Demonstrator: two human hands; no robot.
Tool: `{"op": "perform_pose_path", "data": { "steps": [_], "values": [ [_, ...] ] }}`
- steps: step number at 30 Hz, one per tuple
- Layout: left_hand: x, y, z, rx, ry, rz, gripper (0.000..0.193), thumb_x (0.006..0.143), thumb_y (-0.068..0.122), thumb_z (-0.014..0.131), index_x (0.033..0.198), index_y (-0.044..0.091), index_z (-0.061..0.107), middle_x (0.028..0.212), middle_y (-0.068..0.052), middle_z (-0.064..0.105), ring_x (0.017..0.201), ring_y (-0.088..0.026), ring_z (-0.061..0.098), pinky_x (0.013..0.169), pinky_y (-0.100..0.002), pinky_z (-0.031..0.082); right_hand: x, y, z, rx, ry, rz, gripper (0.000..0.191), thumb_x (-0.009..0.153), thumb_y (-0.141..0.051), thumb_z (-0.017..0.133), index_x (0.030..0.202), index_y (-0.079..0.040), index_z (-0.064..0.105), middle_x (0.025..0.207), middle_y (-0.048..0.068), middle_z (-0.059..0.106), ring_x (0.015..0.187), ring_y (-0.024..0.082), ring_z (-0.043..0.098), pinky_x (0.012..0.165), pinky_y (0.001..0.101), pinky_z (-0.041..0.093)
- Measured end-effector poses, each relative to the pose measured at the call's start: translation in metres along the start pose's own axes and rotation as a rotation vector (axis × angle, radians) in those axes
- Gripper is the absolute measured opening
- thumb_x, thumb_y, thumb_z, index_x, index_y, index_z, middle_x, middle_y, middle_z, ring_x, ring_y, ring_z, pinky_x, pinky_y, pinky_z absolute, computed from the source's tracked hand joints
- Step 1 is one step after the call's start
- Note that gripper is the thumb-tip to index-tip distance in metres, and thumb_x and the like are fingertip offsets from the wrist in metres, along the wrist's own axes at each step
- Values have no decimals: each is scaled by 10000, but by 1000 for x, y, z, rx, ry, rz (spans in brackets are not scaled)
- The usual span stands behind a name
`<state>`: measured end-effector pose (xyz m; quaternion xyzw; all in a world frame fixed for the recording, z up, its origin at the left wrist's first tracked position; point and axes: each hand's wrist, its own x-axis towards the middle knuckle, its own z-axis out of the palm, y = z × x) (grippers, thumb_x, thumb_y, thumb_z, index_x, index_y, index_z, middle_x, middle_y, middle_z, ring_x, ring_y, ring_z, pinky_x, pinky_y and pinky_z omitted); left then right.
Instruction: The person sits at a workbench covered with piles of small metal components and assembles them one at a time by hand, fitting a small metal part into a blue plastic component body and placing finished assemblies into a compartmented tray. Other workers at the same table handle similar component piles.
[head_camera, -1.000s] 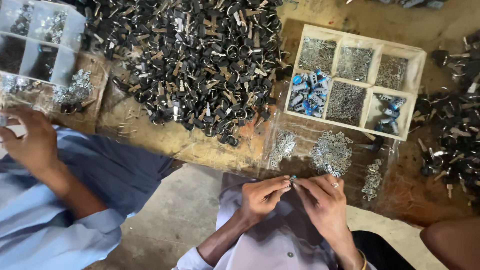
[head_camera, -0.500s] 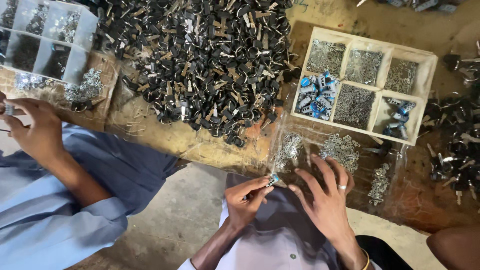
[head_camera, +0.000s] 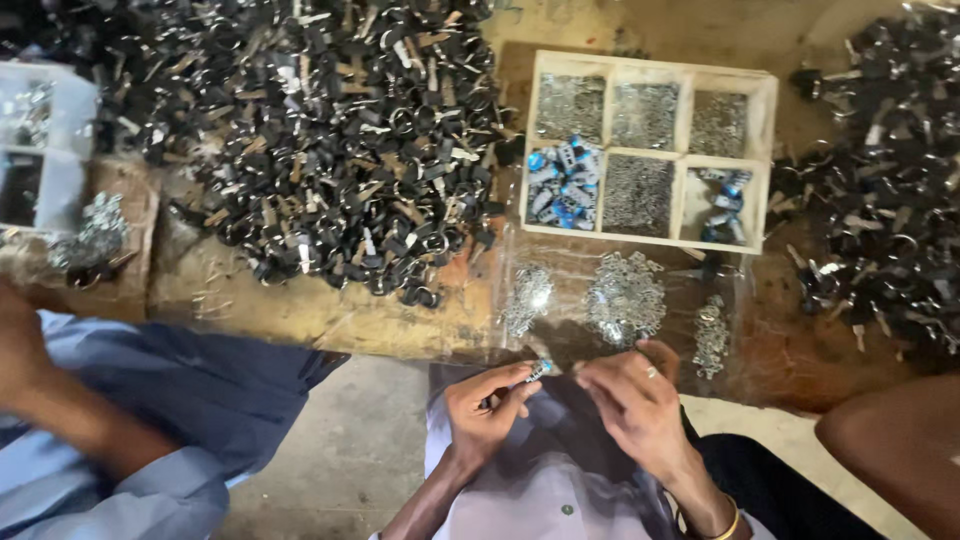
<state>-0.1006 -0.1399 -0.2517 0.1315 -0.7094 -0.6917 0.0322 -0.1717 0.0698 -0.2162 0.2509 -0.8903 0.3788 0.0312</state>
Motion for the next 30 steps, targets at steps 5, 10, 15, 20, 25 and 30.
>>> {"op": "perform_pose_path", "data": {
  "steps": [5,10,15,20,25,30],
  "values": [
    [3,-4,40,-23,-90,0,205,854,-70,804,1053,-35,767,1082,-157,801,646,-115,744,495,-206,553,-13,21,-20,99,260,217,216,868,-22,822,1043,-131,757,929,-39,763,739,61,612,919,302,444],
    [4,-6,63,-35,-131,-22,219,874,-71,788,1089,-40,758,1100,-155,798,672,-102,733,516,-214,579,-18,23,-29,133,244,214,173,864,-3,762,1005,-94,715,1023,24,759,952,171,711,1025,362,426],
    [3,-14,68,-43,-142,13,210,890,-61,790,1096,-41,752,1100,-161,793,678,-104,724,534,-218,567,-19,16,-24,214,199,208,180,826,-41,792,978,-115,732,949,12,759,902,180,708,982,340,442],
    [2,-22,69,-13,-138,36,209,887,-55,794,1090,-26,756,1131,-164,789,693,-113,732,545,-225,581,-20,15,-17,181,250,230,223,786,-76,840,956,-105,699,894,3,736,841,160,694,990,362,423],
    [0,-22,68,20,-151,99,218,901,-58,776,1112,-13,750,1176,-163,775,763,-132,765,591,-235,616,-21,17,-16,123,254,200,254,757,-100,866,940,-108,690,885,2,720,837,167,683,994,362,431],
    [-1,-18,63,58,-150,98,216,894,-57,777,1104,-15,756,1157,-161,783,725,-131,765,573,-228,610,-19,16,-16,106,211,170,246,750,-109,862,924,-112,687,869,-15,727,801,153,692,988,387,421]
  ]
}}
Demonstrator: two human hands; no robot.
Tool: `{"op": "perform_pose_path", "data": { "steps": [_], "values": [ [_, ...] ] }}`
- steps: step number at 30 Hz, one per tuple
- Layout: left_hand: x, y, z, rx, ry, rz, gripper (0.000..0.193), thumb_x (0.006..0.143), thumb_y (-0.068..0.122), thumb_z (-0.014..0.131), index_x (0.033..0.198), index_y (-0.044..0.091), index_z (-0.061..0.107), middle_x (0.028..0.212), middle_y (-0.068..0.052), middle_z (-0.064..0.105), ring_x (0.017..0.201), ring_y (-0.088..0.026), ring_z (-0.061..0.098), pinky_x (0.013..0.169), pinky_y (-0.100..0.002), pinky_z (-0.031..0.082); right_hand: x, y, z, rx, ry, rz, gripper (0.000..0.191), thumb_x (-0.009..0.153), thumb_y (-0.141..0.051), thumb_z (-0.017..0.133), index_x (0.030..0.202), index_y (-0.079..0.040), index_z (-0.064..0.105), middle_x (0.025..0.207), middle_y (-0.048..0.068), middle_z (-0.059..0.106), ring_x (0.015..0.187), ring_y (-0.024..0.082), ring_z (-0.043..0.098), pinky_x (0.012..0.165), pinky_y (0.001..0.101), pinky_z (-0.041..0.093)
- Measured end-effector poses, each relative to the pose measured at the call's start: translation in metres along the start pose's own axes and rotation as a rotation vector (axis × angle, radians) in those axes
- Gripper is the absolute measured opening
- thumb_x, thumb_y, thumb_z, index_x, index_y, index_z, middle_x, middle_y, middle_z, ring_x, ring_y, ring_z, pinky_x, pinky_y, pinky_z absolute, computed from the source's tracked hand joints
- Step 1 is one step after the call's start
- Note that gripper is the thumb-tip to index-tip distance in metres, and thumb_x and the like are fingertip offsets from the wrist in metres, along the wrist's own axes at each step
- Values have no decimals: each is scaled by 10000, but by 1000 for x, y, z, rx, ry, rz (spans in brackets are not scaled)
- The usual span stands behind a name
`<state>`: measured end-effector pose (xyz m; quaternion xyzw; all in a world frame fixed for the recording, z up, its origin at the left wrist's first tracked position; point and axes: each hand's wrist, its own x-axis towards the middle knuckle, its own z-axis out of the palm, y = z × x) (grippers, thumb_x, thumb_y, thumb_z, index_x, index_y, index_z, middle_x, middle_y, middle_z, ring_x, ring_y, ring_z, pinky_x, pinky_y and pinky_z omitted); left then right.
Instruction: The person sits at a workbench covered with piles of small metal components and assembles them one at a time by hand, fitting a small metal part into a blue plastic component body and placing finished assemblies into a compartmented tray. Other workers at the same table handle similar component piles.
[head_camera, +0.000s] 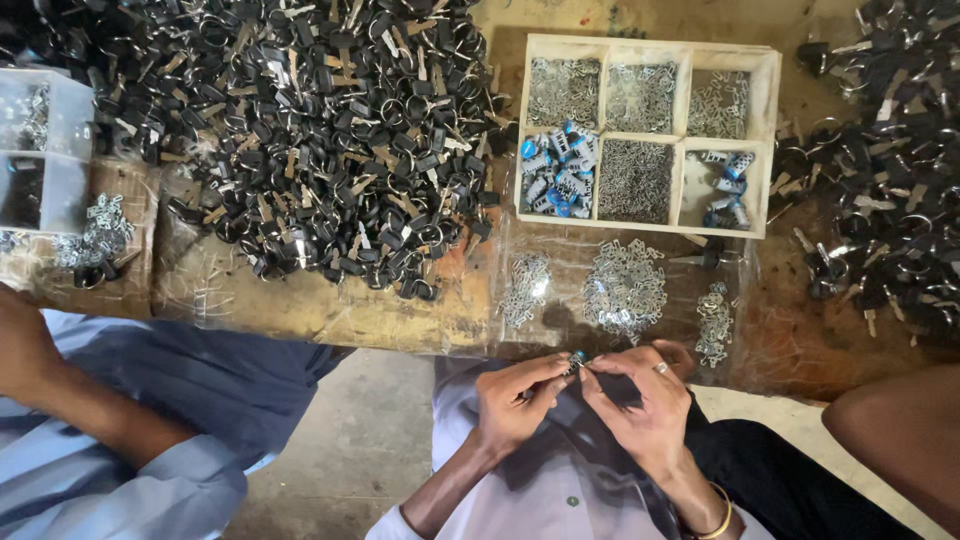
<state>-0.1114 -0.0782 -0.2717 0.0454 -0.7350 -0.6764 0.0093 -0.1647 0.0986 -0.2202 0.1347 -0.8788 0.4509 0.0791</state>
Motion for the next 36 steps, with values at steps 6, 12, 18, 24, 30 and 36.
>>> {"op": "perform_pose_path", "data": {
  "steps": [6,12,18,24,30,36],
  "values": [
    [-4,0,-12,69,19,85,214,889,-88,753,1092,-21,758,1160,-168,781,703,-121,757,567,-229,598,15,-1,-6,-72,-354,48,247,803,-195,861,1040,-209,794,961,-53,729,906,177,622,899,351,449],
    [-13,6,-35,-58,277,28,220,868,-106,758,1077,-38,750,1120,-183,776,785,-156,772,564,-247,636,32,-26,15,-355,-305,-219,431,774,-337,784,1190,-225,774,1407,127,526,1323,385,387,1066,606,230],
    [-6,9,-46,-31,341,-33,211,845,-107,775,1048,-50,758,1092,-196,791,684,-149,762,528,-230,605,37,-25,13,-274,-286,-127,471,829,-380,798,1235,-159,709,1447,103,485,1392,391,342,1129,604,228],
    [4,2,-32,-102,193,-31,206,859,-102,781,1055,-49,748,1104,-194,786,690,-136,749,514,-219,569,17,9,0,-270,-301,-309,314,700,-195,799,1008,-247,769,1244,-23,661,1273,291,491,1107,587,277],
    [9,-1,4,-70,58,-5,193,877,-85,776,1062,-38,749,1101,-179,788,665,-125,752,485,-208,539,1,27,-19,-28,-26,68,209,840,-68,814,1011,-148,725,972,16,762,984,208,680,1068,427,373],
    [7,7,30,-55,35,-4,199,880,-64,794,1072,-32,755,1088,-161,791,651,-119,737,487,-204,537,-1,30,-32,76,36,99,206,861,5,788,1045,-72,740,996,60,748,962,213,666,838,327,515]
  ]
}}
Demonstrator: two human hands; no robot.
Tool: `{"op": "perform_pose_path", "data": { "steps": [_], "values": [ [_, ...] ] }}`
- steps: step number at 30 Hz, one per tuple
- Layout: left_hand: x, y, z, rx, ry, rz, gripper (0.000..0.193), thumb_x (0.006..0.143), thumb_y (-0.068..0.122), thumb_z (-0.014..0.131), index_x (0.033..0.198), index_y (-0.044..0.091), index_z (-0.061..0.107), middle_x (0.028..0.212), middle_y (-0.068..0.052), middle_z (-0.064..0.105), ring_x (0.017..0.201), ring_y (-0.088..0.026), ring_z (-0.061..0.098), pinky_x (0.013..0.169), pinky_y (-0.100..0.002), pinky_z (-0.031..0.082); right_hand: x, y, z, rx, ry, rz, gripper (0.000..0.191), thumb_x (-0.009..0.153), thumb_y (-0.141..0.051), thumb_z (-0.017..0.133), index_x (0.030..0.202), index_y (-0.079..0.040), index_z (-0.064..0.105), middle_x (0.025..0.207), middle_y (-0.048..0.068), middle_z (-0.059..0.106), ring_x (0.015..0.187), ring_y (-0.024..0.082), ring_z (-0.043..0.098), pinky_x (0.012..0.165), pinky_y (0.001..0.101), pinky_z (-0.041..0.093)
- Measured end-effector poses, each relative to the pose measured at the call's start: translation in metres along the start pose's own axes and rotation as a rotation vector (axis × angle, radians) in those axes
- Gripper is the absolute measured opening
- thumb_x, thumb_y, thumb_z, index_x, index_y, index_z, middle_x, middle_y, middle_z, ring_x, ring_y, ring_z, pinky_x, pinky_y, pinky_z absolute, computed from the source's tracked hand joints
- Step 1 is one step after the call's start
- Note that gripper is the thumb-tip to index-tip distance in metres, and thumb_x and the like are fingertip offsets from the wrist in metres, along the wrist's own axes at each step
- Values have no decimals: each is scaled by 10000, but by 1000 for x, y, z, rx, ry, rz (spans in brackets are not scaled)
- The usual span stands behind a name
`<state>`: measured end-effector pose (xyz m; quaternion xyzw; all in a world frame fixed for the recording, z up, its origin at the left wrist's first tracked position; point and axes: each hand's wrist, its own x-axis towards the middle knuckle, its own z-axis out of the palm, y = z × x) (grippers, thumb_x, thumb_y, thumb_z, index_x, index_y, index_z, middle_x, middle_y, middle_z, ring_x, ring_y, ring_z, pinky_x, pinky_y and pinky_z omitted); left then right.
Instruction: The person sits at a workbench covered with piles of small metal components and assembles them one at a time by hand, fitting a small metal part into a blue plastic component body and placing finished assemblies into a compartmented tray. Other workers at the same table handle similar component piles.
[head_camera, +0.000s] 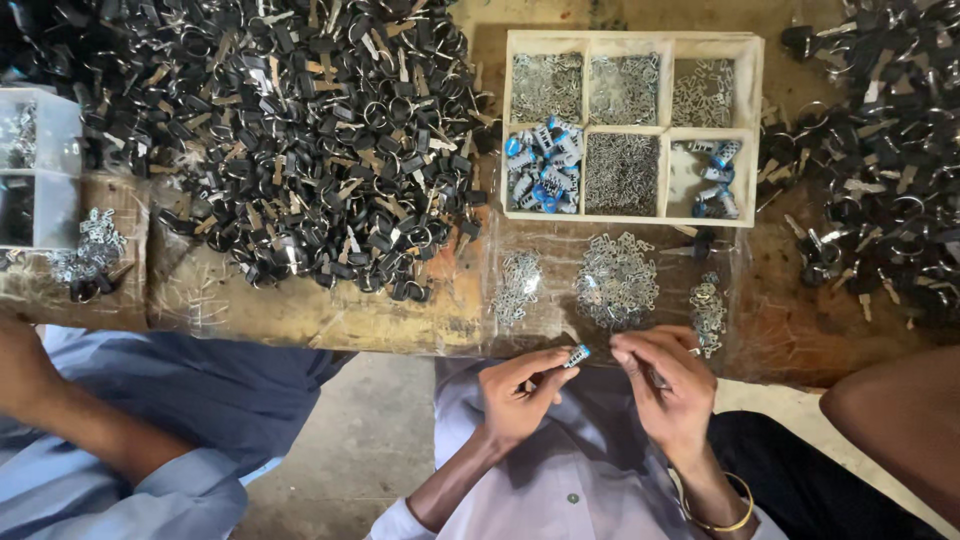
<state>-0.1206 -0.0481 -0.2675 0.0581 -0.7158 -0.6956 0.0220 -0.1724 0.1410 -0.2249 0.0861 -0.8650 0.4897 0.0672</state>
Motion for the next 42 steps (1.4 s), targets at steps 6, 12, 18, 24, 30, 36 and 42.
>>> {"op": "perform_pose_path", "data": {
  "steps": [6,12,18,24,30,36,42],
  "values": [
    [-4,2,4,2,-26,-45,224,904,-34,786,1124,-15,754,1129,-155,785,685,-120,736,531,-215,574,-9,-5,1,39,-166,-2,231,835,5,772,1054,-66,758,971,60,724,901,208,666,800,323,522],
    [-7,1,4,64,-46,7,231,883,-26,807,1108,-3,763,1156,-141,783,676,-115,742,534,-218,577,-11,-14,-3,98,-183,44,253,828,29,748,1068,-51,731,998,70,736,922,226,687,805,316,544],
    [-9,3,0,136,-80,84,242,899,-69,748,1133,-8,750,1181,-149,773,730,-136,765,597,-234,611,-8,-19,1,41,-139,26,261,797,-28,802,1037,-55,705,1006,71,751,869,228,705,793,331,540],
    [-6,2,-5,203,-112,138,268,870,-77,754,1129,-8,752,1179,-153,769,836,-173,796,686,-251,637,-10,-27,1,-84,-150,68,282,768,-45,824,1018,-73,698,974,52,749,845,228,695,728,331,555],
    [-8,1,-8,252,-102,217,253,859,-74,759,1099,7,753,1171,-146,772,976,-218,801,790,-275,659,-14,-24,0,-137,-191,-84,252,742,-75,834,965,-85,716,945,35,748,837,227,675,751,346,534],
    [-9,5,-14,272,-57,262,206,879,-2,822,1076,16,767,1132,-121,776,943,-204,800,783,-268,651,-9,-20,0,-163,-321,-81,284,781,-102,851,1051,-131,769,960,9,729,856,207,645,778,323,493],
    [-16,4,-28,22,48,22,223,857,-23,827,1073,-13,773,1118,-150,790,640,-77,710,497,-198,546,-6,-32,4,-507,-175,-192,366,811,-185,801,1176,-199,771,1369,103,574,1243,368,480,1025,511,329]
  ]
}}
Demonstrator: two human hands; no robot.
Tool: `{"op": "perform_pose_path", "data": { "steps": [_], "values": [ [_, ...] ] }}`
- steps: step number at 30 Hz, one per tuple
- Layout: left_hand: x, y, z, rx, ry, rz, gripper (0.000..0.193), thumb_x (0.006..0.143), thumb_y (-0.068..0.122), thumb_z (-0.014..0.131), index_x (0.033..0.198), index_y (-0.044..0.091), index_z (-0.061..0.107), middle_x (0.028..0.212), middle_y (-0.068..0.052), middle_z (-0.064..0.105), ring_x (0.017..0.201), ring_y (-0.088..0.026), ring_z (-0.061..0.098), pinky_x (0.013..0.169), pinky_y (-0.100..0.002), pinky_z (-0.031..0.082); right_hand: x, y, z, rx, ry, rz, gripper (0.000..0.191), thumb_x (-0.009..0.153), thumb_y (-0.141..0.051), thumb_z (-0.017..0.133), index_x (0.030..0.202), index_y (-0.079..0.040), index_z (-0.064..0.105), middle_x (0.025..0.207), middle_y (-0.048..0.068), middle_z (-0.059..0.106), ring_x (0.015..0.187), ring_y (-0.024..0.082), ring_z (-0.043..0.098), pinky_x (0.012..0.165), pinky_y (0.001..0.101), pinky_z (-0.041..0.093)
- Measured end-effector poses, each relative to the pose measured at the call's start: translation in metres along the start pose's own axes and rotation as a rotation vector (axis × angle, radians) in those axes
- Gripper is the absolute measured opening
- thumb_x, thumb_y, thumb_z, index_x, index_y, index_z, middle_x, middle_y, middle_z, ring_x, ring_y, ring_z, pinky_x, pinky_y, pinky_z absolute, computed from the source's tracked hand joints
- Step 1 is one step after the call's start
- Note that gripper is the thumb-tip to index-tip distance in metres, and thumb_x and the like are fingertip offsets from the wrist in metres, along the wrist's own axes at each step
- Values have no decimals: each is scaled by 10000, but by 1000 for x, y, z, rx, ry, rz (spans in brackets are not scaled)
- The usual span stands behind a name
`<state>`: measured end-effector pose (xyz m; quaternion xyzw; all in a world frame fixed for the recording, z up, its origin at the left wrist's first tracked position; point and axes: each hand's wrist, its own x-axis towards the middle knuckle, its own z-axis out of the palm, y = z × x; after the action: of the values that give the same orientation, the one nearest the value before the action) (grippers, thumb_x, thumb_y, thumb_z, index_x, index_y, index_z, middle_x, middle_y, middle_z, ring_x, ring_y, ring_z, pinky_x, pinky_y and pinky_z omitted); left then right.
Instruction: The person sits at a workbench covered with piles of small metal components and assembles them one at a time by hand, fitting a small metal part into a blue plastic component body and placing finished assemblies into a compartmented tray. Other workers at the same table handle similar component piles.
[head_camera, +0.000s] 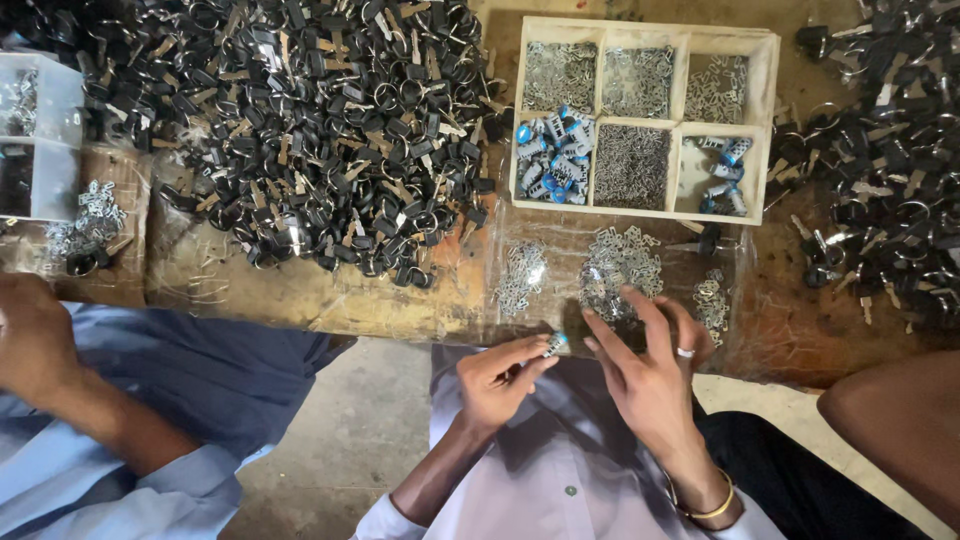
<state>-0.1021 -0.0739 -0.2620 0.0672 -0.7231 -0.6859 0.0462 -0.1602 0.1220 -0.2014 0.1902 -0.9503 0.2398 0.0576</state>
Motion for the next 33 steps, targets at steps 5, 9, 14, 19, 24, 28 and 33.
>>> {"op": "perform_pose_path", "data": {
  "steps": [5,9,14,19,24,28,33],
  "values": [
    [-1,-6,-6,-44,47,-59,220,851,-34,830,1061,-21,768,1106,-159,792,646,-83,709,489,-198,536,5,-3,-3,103,-35,52,417,862,-291,793,1266,-238,702,1480,79,487,1372,390,392,1142,554,257],
    [1,-7,-3,-67,47,-51,214,864,-34,822,1069,-22,763,1123,-165,785,675,-87,721,499,-198,547,7,1,-4,-1,-131,22,555,808,-396,787,1321,-210,687,1520,172,428,1383,451,315,1115,598,209],
    [2,-4,-1,-36,36,-114,207,847,-34,833,1044,-29,769,1090,-160,794,621,-81,710,469,-192,514,5,5,-3,71,-63,16,521,800,-440,793,1260,-218,692,1520,132,439,1431,421,290,1146,609,220],
    [4,-3,4,-30,21,-100,209,843,-37,837,1040,-32,768,1076,-152,796,615,-83,712,470,-191,507,-4,20,-6,104,-71,-117,336,759,-260,795,1091,-250,746,1335,17,601,1341,313,434,1108,576,261],
    [4,-4,14,-46,-20,-110,206,842,-52,828,1039,-32,770,1082,-149,794,615,-86,712,467,-194,514,-18,33,-5,226,-146,-153,375,746,-51,776,1090,-197,806,1032,-28,659,981,160,638,1033,449,398],
    [3,-3,28,-75,-34,-77,213,857,-44,827,1060,-27,764,1097,-140,788,651,-77,700,500,-201,547,-22,34,1,331,89,16,232,828,-67,809,1038,-158,769,1010,-23,734,834,129,681,885,327,420],
    [4,2,35,-45,-75,-119,240,869,-3,830,1101,-19,767,1109,-123,787,662,-68,685,507,-199,546,-18,26,7,591,53,241,174,913,-30,746,1077,-89,736,1082,41,772,951,152,751,853,246,542]
  ]
}}
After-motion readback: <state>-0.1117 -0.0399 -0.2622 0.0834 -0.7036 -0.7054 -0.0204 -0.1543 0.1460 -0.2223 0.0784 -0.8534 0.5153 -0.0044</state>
